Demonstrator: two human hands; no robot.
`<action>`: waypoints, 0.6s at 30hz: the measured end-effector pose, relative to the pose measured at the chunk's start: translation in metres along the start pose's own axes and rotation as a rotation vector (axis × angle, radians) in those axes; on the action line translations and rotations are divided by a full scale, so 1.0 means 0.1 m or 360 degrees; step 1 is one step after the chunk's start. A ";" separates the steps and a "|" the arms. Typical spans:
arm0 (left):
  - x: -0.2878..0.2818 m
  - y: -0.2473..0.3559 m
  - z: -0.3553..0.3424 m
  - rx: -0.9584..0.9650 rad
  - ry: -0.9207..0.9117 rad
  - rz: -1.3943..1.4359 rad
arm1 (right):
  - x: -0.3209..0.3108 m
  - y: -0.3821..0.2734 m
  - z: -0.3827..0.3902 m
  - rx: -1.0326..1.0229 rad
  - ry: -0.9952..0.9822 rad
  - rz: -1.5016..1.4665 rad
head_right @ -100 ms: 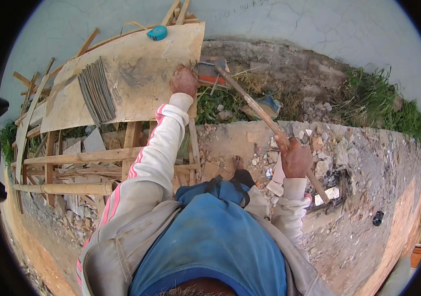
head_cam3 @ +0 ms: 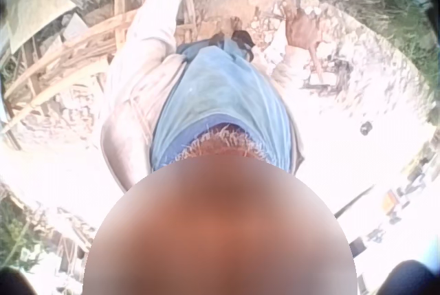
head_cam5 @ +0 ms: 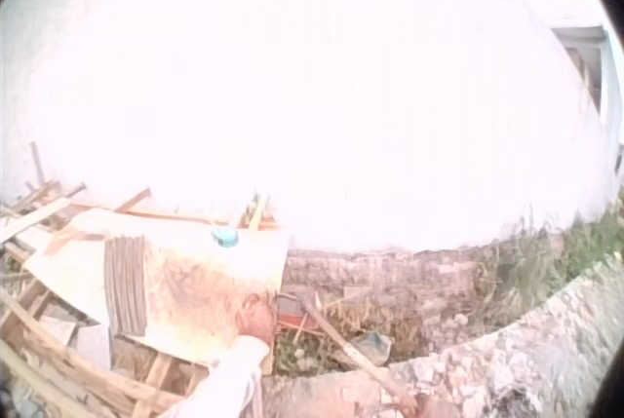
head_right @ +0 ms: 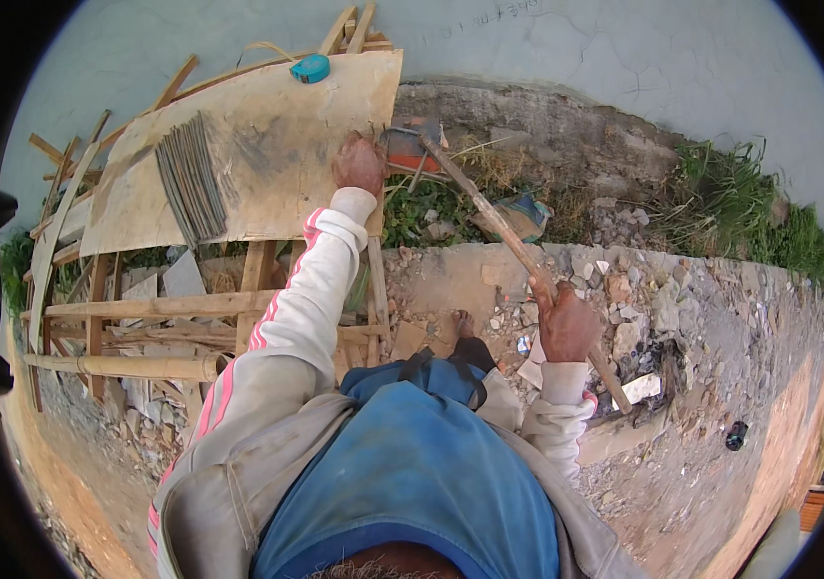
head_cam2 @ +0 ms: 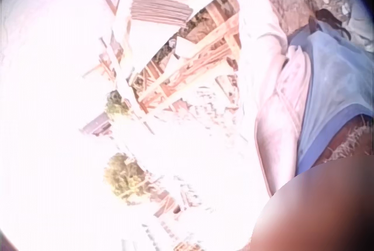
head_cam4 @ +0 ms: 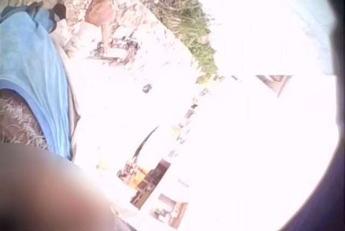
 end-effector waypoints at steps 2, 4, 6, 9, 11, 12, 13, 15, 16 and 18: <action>-0.01 0.01 -0.05 0.0026 0.0095 0.0038 | 0.03 0.01 -0.06 0.0014 -0.0014 -0.0032; 0.00 0.01 -0.06 0.0037 0.0100 0.0060 | 0.04 0.08 -0.13 -0.0042 0.0002 -0.0075; 0.00 0.00 -0.06 0.0022 0.0091 0.0080 | 0.05 0.20 -0.24 -0.0107 -0.0044 -0.0090; -0.02 -0.02 -0.06 -0.0045 0.0049 0.0087 | 0.17 0.36 -0.33 -0.0157 -0.0206 -0.0258; -0.03 -0.03 -0.06 -0.0091 -0.0030 0.0102 | 0.27 0.46 -0.39 -0.0199 -0.0285 -0.0518; -0.04 -0.04 -0.06 -0.0090 -0.0043 0.0105 | 0.35 0.49 -0.41 -0.0212 -0.0345 -0.0658; -0.06 -0.05 -0.06 -0.0116 -0.0061 0.0133 | 0.44 0.48 -0.45 -0.0155 -0.0325 -0.0932; -0.07 -0.04 -0.09 -0.0104 -0.0045 0.0195 | 0.66 0.35 -0.57 -0.0243 -0.0308 -0.1328; -0.08 -0.03 -0.10 -0.0088 -0.0023 0.0212 | 0.77 0.26 -0.64 -0.0201 -0.0332 -0.1450; -0.10 -0.03 -0.11 -0.0076 -0.0015 0.0224 | 1.01 -0.04 -0.83 -0.0084 -0.0543 -0.1964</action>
Point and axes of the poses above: each hand's wrist, its own z-axis away from the middle knuckle, its own x-axis out of the palm, y = z × x, the point moved 2 cm from there along -z, towards the middle knuckle, and after that the axes turned 4 degrees about -x, right-handed, at the moved point
